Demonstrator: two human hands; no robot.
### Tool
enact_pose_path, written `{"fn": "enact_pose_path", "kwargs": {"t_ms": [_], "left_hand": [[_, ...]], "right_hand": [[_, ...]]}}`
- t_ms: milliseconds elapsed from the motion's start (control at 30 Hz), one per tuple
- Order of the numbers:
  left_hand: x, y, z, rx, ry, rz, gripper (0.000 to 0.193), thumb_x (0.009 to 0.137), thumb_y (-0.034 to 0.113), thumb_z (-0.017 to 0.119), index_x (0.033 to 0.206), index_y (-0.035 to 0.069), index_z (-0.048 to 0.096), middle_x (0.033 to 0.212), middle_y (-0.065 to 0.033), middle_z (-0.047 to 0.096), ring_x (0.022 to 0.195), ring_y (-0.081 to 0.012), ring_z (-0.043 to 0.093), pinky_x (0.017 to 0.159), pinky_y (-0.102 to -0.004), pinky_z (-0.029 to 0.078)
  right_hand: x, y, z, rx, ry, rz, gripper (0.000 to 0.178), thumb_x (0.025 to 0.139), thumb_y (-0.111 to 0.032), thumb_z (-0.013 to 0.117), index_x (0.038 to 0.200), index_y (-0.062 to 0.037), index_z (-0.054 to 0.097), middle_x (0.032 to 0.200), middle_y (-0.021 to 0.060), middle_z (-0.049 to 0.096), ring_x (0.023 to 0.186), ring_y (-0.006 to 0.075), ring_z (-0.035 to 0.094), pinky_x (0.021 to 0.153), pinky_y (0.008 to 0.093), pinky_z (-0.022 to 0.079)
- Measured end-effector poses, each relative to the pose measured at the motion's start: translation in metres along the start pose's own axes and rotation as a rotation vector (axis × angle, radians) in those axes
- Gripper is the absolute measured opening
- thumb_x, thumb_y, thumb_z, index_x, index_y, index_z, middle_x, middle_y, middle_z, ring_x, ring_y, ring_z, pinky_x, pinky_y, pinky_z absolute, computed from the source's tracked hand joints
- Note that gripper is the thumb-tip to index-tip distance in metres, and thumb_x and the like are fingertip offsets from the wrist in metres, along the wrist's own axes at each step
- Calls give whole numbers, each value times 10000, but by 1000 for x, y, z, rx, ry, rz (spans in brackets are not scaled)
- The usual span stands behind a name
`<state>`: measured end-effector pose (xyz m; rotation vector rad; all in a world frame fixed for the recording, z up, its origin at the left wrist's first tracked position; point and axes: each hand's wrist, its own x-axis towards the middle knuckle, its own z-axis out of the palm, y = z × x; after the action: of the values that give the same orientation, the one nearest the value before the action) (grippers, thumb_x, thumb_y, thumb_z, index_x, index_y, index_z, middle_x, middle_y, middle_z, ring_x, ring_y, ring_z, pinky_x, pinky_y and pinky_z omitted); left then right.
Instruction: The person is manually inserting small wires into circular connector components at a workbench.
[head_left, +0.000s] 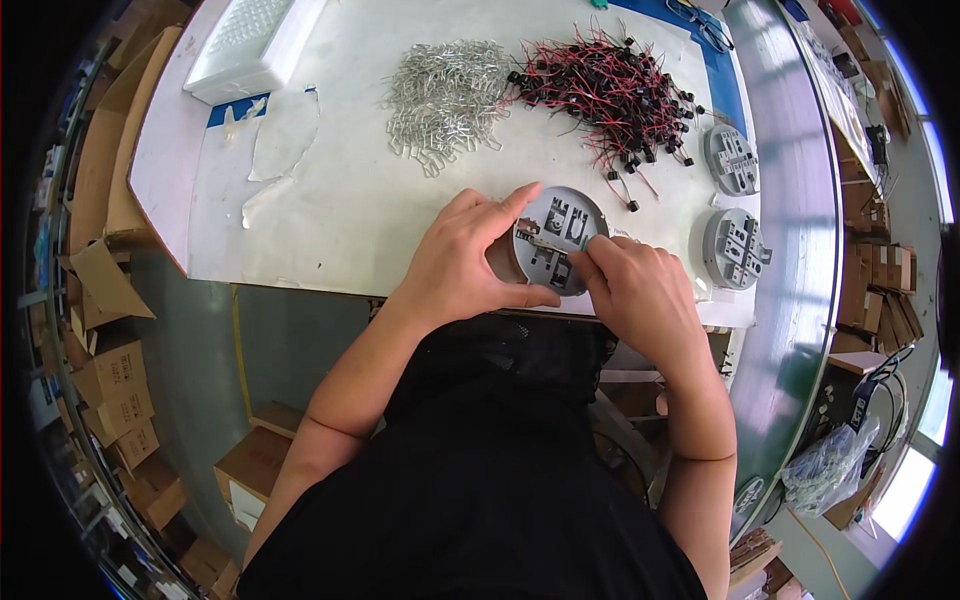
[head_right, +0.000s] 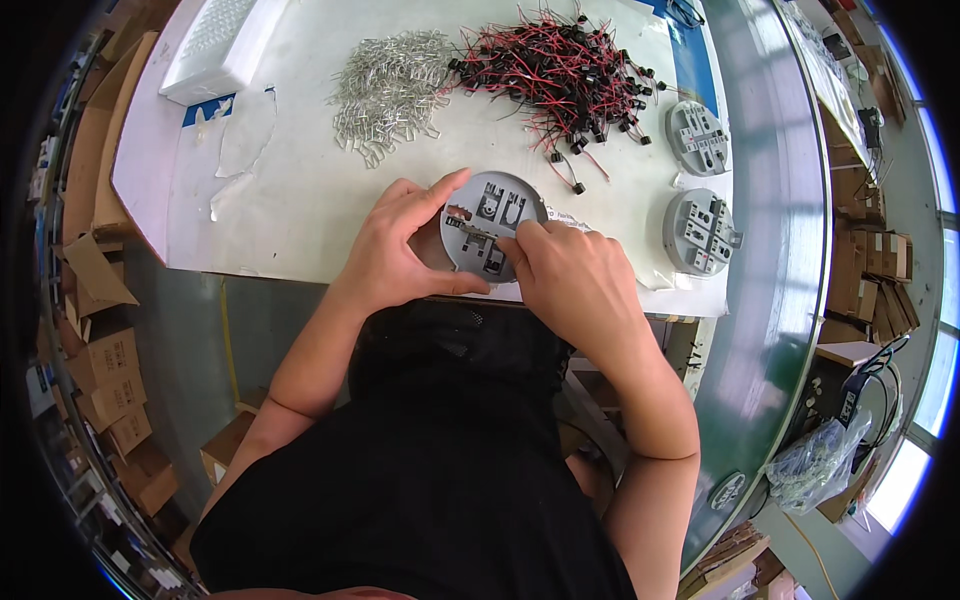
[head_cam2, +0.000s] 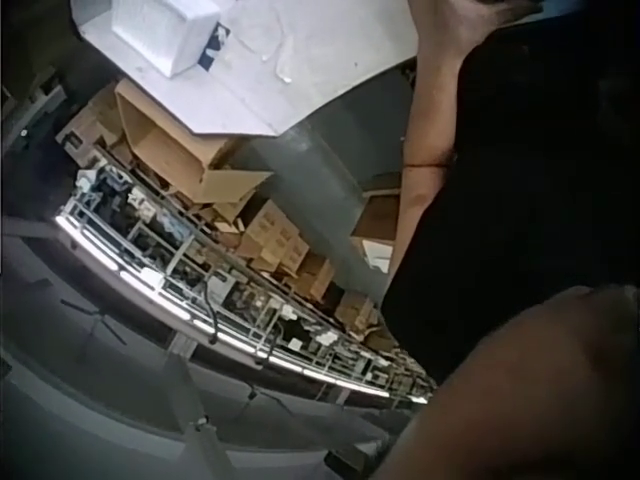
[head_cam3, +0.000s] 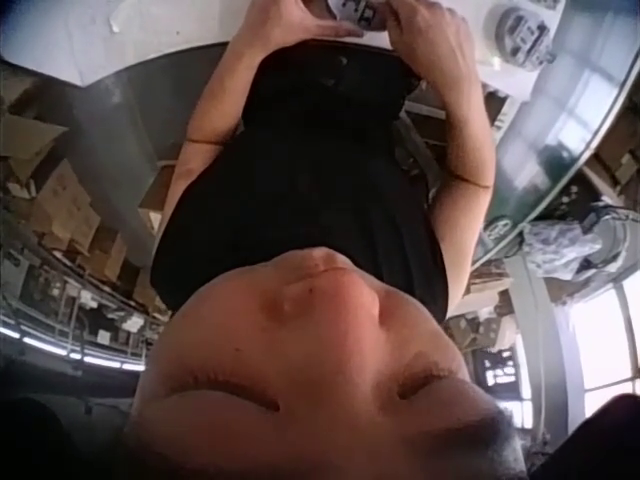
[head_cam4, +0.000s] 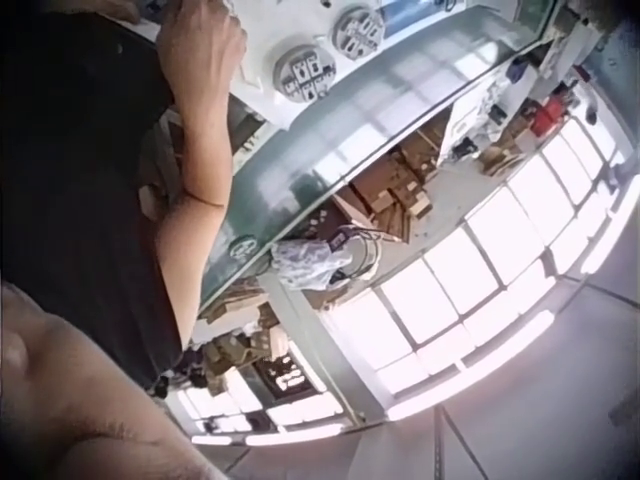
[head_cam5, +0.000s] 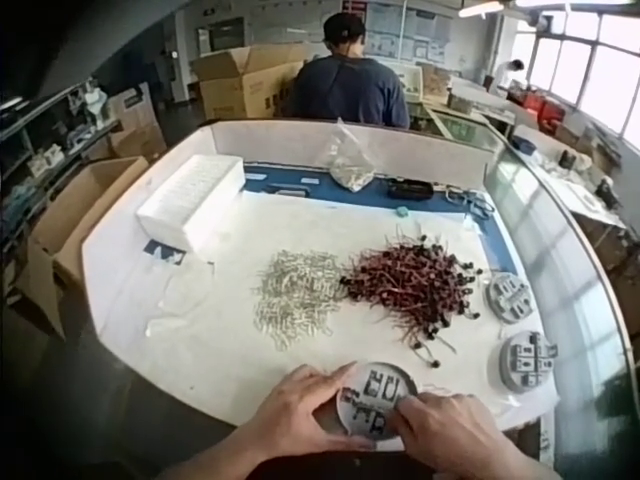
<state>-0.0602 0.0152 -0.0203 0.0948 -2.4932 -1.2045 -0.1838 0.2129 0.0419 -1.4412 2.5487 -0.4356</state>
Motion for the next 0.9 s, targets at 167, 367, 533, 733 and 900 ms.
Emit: {"fn": "enact_pose_path", "kwargs": {"t_ms": [167, 367, 533, 733, 900], "left_hand": [[-1, -1, 1, 6, 8, 8, 1082, 617, 499, 991, 1507, 31, 592, 986, -93, 725, 910, -259, 632, 894, -396, 530], [0, -2, 2, 13, 16, 27, 1082, 625, 503, 985, 1510, 26, 586, 982, -91, 728, 887, -261, 635, 897, -394, 529], [-1, -2, 2, 14, 20, 45, 1083, 629, 497, 983, 1516, 26, 578, 990, -89, 733, 881, -261, 640, 896, -396, 529], [-1, -1, 1, 25, 3, 35, 1085, 627, 495, 980, 1518, 26, 577, 994, -83, 737, 889, -258, 644, 892, -401, 529], [-1, -2, 1, 35, -3, 57, 1094, 622, 509, 978, 1520, 28, 578, 989, -78, 737, 890, -257, 646, 894, -404, 529]], "right_hand": [[-1, -1, 1, -17, -5, 10, 313, 1025, -275, 678, 813, -57, 604, 733, 144, 658, 640, 408, 652, 577, 511, 503], [-2, -2, 3, -14, -4, 32, 295, 1025, -262, 680, 833, -56, 593, 755, 144, 651, 667, 417, 640, 588, 514, 487], [-4, 1, 8, -37, 38, -4, 307, 1022, -284, 686, 818, -69, 604, 719, 120, 662, 606, 387, 657, 554, 491, 520], [0, -4, 1, -23, 0, 7, 275, 1019, -251, 685, 841, -62, 594, 759, 131, 655, 652, 410, 642, 572, 504, 490], [6, -8, -3, -39, -30, -43, 256, 1018, -240, 680, 846, -65, 606, 757, 128, 668, 643, 395, 664, 566, 490, 508]]}}
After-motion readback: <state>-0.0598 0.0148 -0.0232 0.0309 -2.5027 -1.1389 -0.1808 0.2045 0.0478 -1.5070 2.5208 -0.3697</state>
